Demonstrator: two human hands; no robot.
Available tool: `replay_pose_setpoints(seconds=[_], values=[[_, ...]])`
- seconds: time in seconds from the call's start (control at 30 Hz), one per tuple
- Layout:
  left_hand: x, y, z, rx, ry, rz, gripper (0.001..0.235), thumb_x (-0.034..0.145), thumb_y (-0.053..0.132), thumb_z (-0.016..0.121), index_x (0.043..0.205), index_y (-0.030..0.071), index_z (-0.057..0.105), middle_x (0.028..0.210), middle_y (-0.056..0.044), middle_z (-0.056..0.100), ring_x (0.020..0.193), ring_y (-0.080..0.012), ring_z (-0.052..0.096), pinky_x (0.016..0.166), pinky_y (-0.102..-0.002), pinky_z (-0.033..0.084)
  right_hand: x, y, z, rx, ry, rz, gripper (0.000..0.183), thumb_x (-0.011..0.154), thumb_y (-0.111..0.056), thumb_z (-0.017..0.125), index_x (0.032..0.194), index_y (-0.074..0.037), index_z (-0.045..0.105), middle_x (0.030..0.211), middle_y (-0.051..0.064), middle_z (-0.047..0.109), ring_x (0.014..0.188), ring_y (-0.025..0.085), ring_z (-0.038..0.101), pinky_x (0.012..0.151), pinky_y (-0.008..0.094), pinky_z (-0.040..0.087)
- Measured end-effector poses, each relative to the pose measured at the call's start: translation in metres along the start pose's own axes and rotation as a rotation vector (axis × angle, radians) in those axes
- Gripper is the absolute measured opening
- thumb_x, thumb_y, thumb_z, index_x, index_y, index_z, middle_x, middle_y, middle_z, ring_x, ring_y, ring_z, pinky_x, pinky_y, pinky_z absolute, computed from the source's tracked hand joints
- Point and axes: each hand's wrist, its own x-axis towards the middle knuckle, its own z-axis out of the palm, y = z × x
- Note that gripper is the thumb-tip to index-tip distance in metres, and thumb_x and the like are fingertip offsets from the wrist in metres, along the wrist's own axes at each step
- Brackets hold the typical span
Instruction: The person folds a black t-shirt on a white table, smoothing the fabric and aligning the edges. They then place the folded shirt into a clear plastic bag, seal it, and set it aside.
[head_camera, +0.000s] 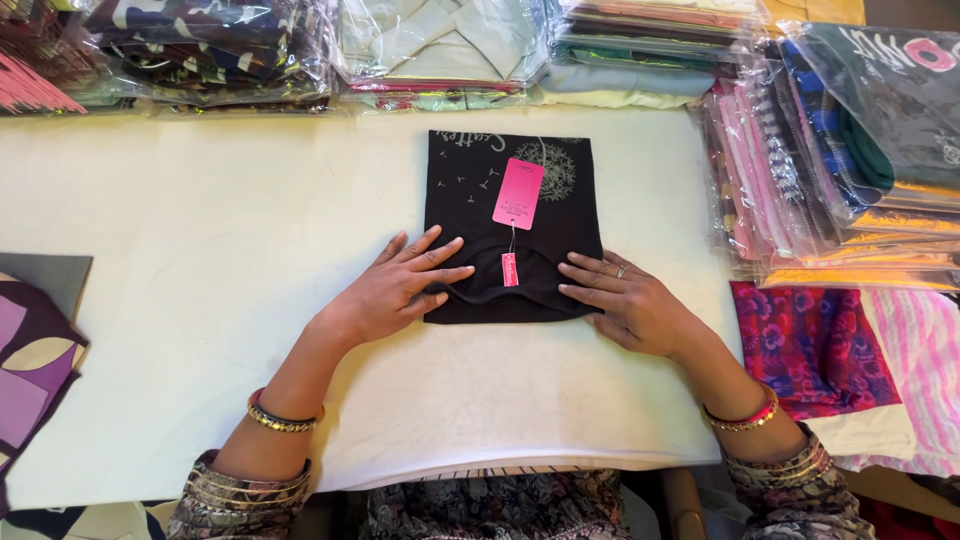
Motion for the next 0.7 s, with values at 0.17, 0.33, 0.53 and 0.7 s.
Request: replay_pose_setpoints(seconds=[0.17, 0.33, 0.53, 0.7], values=[[0.001, -0.001, 0.0, -0.062, -0.023, -0.037, 0.049, 0.099, 0.03, 0.057, 0.147, 0.036, 0.052, 0.167, 0.005, 0.029, 0.157, -0.0222, 0.012, 0.125, -0.053, 0.005, 0.001, 0.001, -0.002, 0.058, 0.02, -0.019, 0.053, 0.082, -0.01, 0.068, 0.135, -0.007, 0.063, 0.15, 0.01, 0.056, 0.147, 0.032, 0.043, 0.121, 0.049, 0.033], [0.001, -0.002, 0.002, -0.056, -0.024, -0.037, 0.048, 0.1, 0.031, 0.056, 0.147, 0.037, 0.051, 0.167, 0.005, 0.028, 0.157, -0.0219, 0.011, 0.125, -0.053, 0.004, 0.0, 0.003, 0.001, 0.054, 0.038, 0.002, 0.057, 0.078, -0.006, 0.066, 0.134, -0.005, 0.063, 0.148, 0.011, 0.058, 0.145, 0.031, 0.045, 0.121, 0.05, 0.032], [-0.001, 0.002, -0.004, -0.136, 0.087, 0.093, 0.047, 0.103, 0.03, 0.053, 0.15, 0.035, 0.053, 0.169, 0.003, 0.029, 0.16, -0.026, 0.011, 0.126, -0.058, 0.001, -0.011, 0.009, -0.006, 0.064, 0.191, 0.015, 0.053, 0.079, 0.0, 0.06, 0.131, -0.007, 0.067, 0.142, 0.009, 0.065, 0.143, 0.029, 0.053, 0.126, 0.053, 0.032], [-0.004, 0.002, -0.009, -0.015, -0.122, 0.061, 0.049, 0.095, 0.044, 0.061, 0.143, 0.036, 0.056, 0.167, 0.001, 0.024, 0.155, -0.0277, 0.005, 0.121, -0.057, -0.002, -0.011, 0.008, -0.007, 0.086, 0.127, 0.001, 0.045, 0.079, -0.009, 0.065, 0.124, -0.008, 0.071, 0.135, 0.008, 0.069, 0.138, 0.029, 0.056, 0.123, 0.053, 0.034]])
